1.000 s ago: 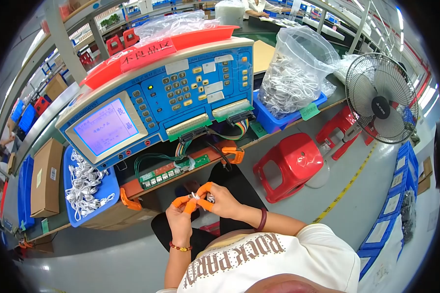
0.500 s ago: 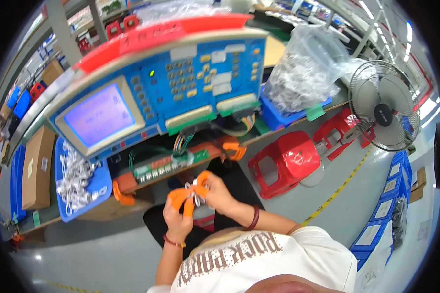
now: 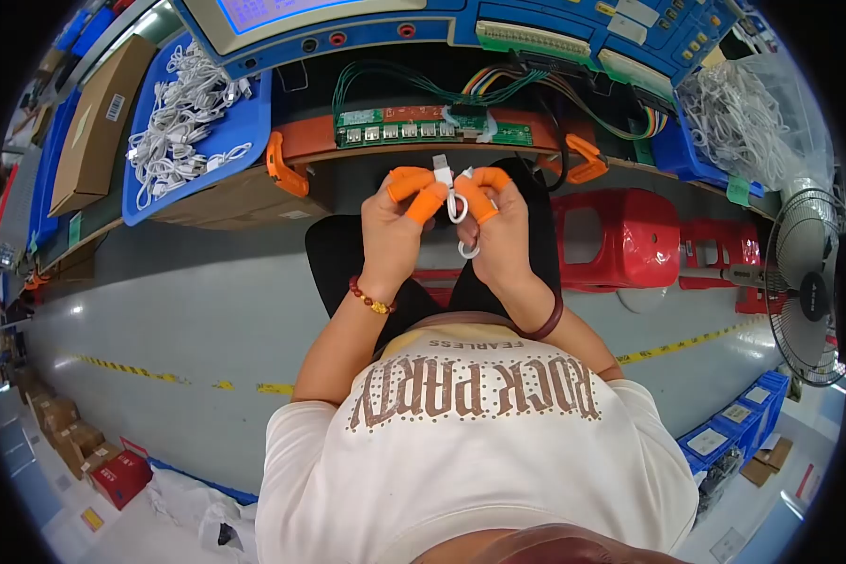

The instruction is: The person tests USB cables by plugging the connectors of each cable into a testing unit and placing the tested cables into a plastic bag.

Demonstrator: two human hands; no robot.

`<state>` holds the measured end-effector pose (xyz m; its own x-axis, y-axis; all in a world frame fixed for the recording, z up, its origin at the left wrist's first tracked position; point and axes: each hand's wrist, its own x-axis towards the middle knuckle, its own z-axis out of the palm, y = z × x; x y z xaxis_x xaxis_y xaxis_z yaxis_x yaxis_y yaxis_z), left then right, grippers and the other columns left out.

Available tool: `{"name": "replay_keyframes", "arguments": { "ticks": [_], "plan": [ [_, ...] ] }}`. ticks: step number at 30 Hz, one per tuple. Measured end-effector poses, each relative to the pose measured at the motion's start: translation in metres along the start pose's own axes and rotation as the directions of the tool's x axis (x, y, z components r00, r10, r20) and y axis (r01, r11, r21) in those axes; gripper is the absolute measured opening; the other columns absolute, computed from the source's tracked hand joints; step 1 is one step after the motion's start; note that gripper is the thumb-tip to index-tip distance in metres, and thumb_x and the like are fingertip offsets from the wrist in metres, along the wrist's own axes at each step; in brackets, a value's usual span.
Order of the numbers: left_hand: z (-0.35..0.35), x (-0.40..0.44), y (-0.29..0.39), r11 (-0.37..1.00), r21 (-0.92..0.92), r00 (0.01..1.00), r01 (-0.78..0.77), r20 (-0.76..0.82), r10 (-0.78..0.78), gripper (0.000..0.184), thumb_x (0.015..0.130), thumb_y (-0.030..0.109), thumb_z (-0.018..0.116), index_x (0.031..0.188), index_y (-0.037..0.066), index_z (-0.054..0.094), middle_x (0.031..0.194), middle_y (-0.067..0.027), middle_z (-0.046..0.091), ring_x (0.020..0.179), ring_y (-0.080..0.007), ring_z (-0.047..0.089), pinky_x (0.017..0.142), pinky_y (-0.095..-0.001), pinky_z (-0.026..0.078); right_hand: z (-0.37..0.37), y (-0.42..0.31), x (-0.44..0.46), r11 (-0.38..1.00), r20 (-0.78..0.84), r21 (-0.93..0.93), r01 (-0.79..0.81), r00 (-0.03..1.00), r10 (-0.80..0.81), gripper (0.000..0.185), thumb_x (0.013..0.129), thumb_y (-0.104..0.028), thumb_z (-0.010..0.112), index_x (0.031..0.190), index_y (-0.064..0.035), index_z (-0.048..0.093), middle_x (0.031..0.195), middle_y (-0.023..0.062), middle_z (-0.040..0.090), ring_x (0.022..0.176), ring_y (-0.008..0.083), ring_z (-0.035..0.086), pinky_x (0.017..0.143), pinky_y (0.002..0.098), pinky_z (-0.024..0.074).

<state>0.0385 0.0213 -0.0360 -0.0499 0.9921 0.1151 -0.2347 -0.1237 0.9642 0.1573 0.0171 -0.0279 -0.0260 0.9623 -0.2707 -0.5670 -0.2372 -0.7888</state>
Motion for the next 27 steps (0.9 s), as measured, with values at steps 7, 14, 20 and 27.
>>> {"name": "replay_keyframes", "arguments": {
  "ticks": [7, 14, 20, 27],
  "plan": [
    [0.010, 0.010, 0.004, 0.962, -0.221, 0.982, 0.162, -0.059, -0.179, 0.010, 0.083, 0.008, 0.061, 0.091, 0.007, 0.067, 0.073, 0.0065, 0.059, 0.056, 0.0016, 0.043, 0.043, -0.0150, 0.026, 0.003, 0.004, 0.011, 0.671, 0.143, -0.319, 0.669, 0.734, -0.664, 0.020, 0.082, 0.000, 0.062, 0.097, -0.0048, 0.049, 0.085, 0.0021, 0.057, 0.063, 0.0032, 0.045, 0.049, 0.0163, 0.0334],
    [0.010, 0.018, 0.001, 0.948, -0.259, 0.978, 0.184, -0.052, -0.204, 0.011, 0.082, 0.007, 0.062, 0.092, 0.005, 0.067, 0.075, 0.0043, 0.061, 0.053, 0.0022, 0.041, 0.039, -0.0145, 0.022, 0.005, 0.003, 0.013, 0.787, 0.046, -0.277, 0.551, 0.826, -0.562, 0.021, 0.081, 0.000, 0.063, 0.098, -0.0045, 0.051, 0.086, 0.0024, 0.057, 0.062, 0.0024, 0.045, 0.047, 0.0157, 0.0321],
    [0.021, 0.023, 0.006, 0.923, -0.372, 0.985, 0.096, -0.097, -0.141, 0.012, 0.082, 0.002, 0.060, 0.091, 0.000, 0.066, 0.082, -0.0015, 0.064, 0.067, -0.0047, 0.054, 0.057, -0.0182, 0.041, 0.008, -0.002, 0.017, 0.812, 0.006, -0.294, 0.504, 0.851, -0.525, 0.023, 0.080, 0.001, 0.063, 0.099, -0.0040, 0.052, 0.084, 0.0013, 0.056, 0.053, 0.0017, 0.041, 0.041, 0.0161, 0.0285],
    [0.023, 0.021, 0.016, 0.904, -0.395, 0.974, 0.164, -0.081, -0.212, 0.015, 0.080, -0.001, 0.061, 0.095, -0.003, 0.063, 0.086, -0.0051, 0.064, 0.075, -0.0076, 0.056, 0.068, -0.0201, 0.043, 0.012, -0.008, 0.016, 0.842, -0.042, -0.278, 0.462, 0.870, -0.491, 0.018, 0.080, 0.000, 0.064, 0.095, -0.0038, 0.054, 0.082, 0.0019, 0.057, 0.051, 0.0019, 0.040, 0.041, 0.0169, 0.0269]
  ]
}}
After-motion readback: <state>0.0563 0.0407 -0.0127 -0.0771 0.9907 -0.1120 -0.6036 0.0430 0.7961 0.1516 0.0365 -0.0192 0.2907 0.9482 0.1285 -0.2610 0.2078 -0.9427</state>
